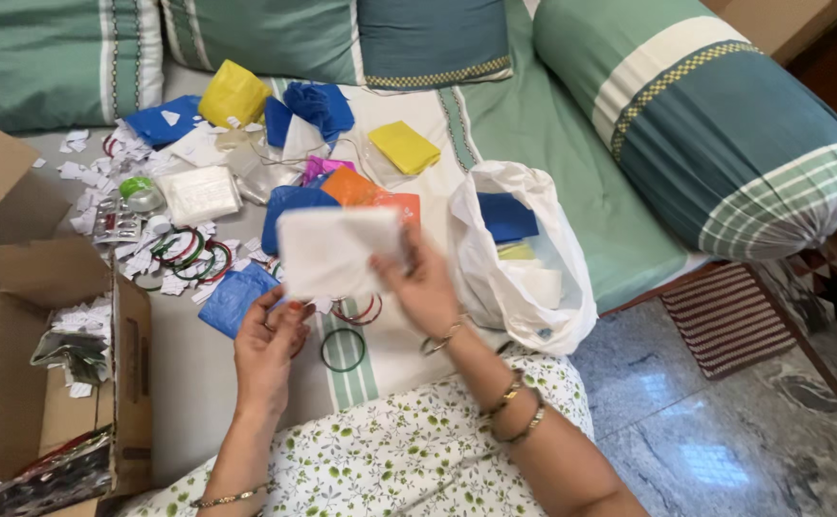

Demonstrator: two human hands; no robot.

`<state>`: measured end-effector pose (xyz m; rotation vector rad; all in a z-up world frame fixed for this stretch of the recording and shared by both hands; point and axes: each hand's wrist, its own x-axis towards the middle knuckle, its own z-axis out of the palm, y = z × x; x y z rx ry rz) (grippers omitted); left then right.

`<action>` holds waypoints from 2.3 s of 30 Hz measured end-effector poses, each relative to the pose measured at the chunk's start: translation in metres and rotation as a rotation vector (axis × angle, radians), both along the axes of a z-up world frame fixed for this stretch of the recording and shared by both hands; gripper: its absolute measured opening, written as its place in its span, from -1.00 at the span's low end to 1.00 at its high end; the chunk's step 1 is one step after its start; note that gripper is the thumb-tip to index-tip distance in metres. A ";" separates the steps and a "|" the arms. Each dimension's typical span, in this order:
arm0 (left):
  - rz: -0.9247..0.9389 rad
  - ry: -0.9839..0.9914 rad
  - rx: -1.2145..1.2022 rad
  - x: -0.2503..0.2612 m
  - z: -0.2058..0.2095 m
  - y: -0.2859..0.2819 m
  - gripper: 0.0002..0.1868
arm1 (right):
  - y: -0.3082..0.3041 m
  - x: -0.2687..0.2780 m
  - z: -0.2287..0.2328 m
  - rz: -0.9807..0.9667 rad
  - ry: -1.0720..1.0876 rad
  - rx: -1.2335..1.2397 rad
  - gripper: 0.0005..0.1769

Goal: The person picks up and organizes small craft items, including colored papers, plastic rings, and paper scraps, by hand on a bed.

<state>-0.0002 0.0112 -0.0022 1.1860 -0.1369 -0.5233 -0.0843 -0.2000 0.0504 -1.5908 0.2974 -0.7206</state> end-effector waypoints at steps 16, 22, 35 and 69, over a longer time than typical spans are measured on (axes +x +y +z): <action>-0.011 -0.012 0.154 0.001 -0.006 0.005 -0.73 | -0.142 -0.140 0.065 -0.699 0.528 -0.687 -0.60; -0.022 -0.021 0.160 0.000 -0.004 -0.001 -0.74 | -0.171 -0.103 -0.015 -0.466 0.483 0.128 -0.52; 0.005 -0.030 0.143 0.004 0.003 0.000 -0.75 | -0.191 -0.080 -0.034 -0.815 0.557 -0.341 -0.49; 0.011 -0.035 0.208 0.007 0.004 0.001 -0.76 | -0.187 -0.044 -0.068 -0.327 1.093 -0.891 -0.16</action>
